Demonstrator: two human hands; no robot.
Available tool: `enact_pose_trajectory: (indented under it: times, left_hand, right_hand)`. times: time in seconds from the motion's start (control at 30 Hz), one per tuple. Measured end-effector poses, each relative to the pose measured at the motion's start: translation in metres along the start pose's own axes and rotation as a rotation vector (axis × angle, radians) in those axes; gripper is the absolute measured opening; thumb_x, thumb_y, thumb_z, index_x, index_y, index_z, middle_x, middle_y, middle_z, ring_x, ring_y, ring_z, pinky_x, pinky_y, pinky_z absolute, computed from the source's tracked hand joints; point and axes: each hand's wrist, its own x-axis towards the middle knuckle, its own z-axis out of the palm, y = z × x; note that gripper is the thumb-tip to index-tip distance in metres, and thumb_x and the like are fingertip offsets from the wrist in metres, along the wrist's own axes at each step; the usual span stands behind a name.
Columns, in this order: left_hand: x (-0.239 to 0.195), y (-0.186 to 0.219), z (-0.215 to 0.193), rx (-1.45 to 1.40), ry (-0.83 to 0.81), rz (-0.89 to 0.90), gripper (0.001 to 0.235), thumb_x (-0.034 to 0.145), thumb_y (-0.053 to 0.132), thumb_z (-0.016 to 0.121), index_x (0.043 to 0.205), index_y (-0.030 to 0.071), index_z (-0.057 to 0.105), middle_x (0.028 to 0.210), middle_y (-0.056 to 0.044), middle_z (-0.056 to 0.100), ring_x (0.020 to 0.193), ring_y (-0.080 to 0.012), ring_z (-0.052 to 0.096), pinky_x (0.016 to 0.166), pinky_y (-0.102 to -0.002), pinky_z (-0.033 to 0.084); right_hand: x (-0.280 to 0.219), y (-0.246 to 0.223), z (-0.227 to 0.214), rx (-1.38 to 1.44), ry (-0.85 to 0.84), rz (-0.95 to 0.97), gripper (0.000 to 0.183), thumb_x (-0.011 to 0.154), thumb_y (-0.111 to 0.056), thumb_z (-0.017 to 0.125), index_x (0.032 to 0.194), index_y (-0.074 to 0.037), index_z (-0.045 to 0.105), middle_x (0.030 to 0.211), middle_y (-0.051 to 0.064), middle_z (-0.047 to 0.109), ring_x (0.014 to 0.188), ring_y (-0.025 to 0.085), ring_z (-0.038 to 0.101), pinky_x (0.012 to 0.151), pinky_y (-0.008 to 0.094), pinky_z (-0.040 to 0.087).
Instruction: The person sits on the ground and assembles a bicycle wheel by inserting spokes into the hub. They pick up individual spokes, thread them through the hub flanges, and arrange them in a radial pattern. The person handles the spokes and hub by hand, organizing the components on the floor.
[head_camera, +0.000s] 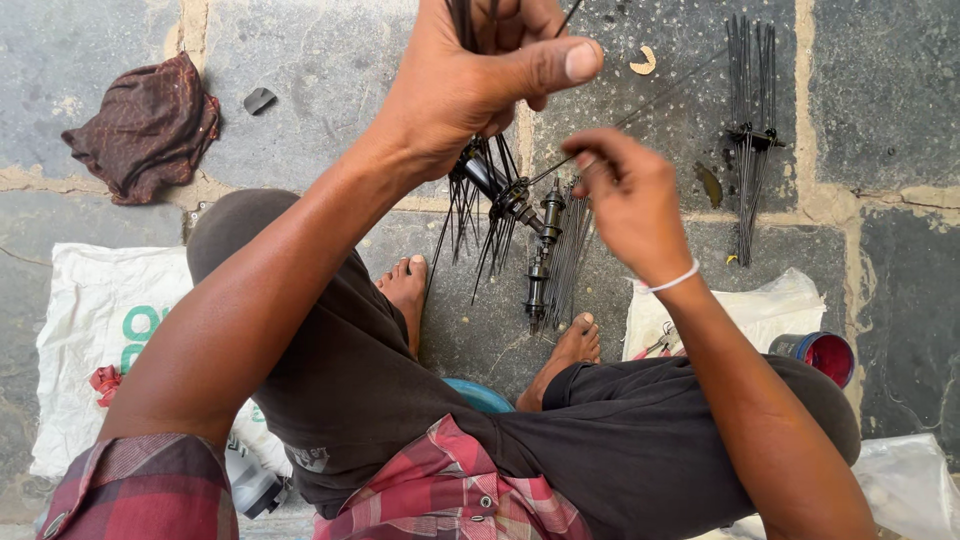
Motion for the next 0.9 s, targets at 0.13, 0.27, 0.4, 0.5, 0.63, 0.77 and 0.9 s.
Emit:
enact_pose_trajectory:
  times: [0.13, 0.27, 0.4, 0.5, 0.63, 0.77, 0.9]
  left_hand:
    - [0.005, -0.018, 0.013, -0.119, -0.043, 0.076, 0.035, 0.093, 0.016, 0.090, 0.090, 0.007, 0.056, 0.080, 0.000, 0.058, 0.073, -0.0086, 0.060, 0.076, -0.026, 0.051]
    - [0.007, -0.023, 0.021, -0.107, -0.096, 0.120, 0.040, 0.091, 0.004, 0.088, 0.089, 0.009, 0.048, 0.085, 0.004, 0.052, 0.084, -0.0093, 0.058, 0.094, -0.028, 0.057]
    - [0.006, -0.023, 0.022, 0.071, 0.019, 0.095, 0.038, 0.091, 0.001, 0.083, 0.084, 0.008, 0.047, 0.077, 0.003, 0.050, 0.074, -0.0090, 0.053, 0.070, -0.027, 0.049]
    - [0.008, -0.025, 0.012, 0.038, 0.207, 0.097, 0.042, 0.088, 0.008, 0.082, 0.075, 0.008, 0.042, 0.069, 0.006, 0.044, 0.065, -0.0074, 0.054, 0.066, -0.026, 0.053]
    - [0.005, -0.043, -0.011, 0.138, 0.435, 0.146, 0.016, 0.092, 0.011, 0.077, 0.083, 0.003, 0.066, 0.074, 0.004, 0.063, 0.070, -0.0071, 0.060, 0.066, -0.029, 0.049]
    - [0.019, -0.092, -0.026, 0.130, 0.660, -0.047, 0.027, 0.090, 0.012, 0.073, 0.070, 0.003, 0.056, 0.064, 0.004, 0.049, 0.060, -0.0086, 0.039, 0.056, -0.033, 0.036]
    - [0.033, -0.107, -0.029, 0.186, 0.771, -0.023, 0.030, 0.089, 0.015, 0.073, 0.068, 0.003, 0.055, 0.062, 0.005, 0.042, 0.060, -0.0082, 0.033, 0.052, -0.033, 0.034]
  right_hand:
    - [0.004, -0.037, -0.030, 0.644, 0.066, -0.123, 0.023, 0.102, 0.002, 0.058, 0.122, 0.006, 0.067, 0.111, 0.016, 0.071, 0.092, 0.019, 0.070, 0.082, 0.033, 0.061]
    - [0.005, -0.081, -0.046, 0.843, 0.021, -0.249, 0.037, 0.089, 0.003, 0.051, 0.124, 0.003, 0.065, 0.125, 0.016, 0.069, 0.109, 0.020, 0.071, 0.098, 0.033, 0.063]
    - [0.009, -0.066, -0.034, 0.877, 0.207, -0.148, 0.028, 0.094, 0.004, 0.053, 0.120, 0.006, 0.063, 0.116, 0.018, 0.069, 0.102, 0.024, 0.072, 0.090, 0.035, 0.063]
    - [0.007, -0.025, -0.016, 0.479, 0.151, 0.062, 0.021, 0.094, 0.008, 0.056, 0.112, 0.006, 0.066, 0.101, 0.018, 0.072, 0.086, 0.020, 0.070, 0.076, 0.031, 0.059]
    - [-0.016, 0.007, 0.022, 0.069, -0.166, 0.167, 0.020, 0.088, -0.007, 0.072, 0.104, 0.005, 0.070, 0.096, 0.014, 0.075, 0.088, 0.017, 0.072, 0.079, 0.028, 0.060]
    - [-0.019, 0.009, 0.066, -0.034, -0.074, -0.047, 0.036, 0.094, -0.017, 0.078, 0.113, 0.009, 0.061, 0.102, 0.016, 0.071, 0.093, 0.019, 0.071, 0.077, 0.030, 0.059]
    - [-0.014, -0.006, 0.073, -0.170, 0.024, 0.111, 0.021, 0.098, -0.017, 0.072, 0.099, 0.003, 0.066, 0.076, 0.011, 0.072, 0.062, 0.016, 0.065, 0.058, 0.031, 0.051]
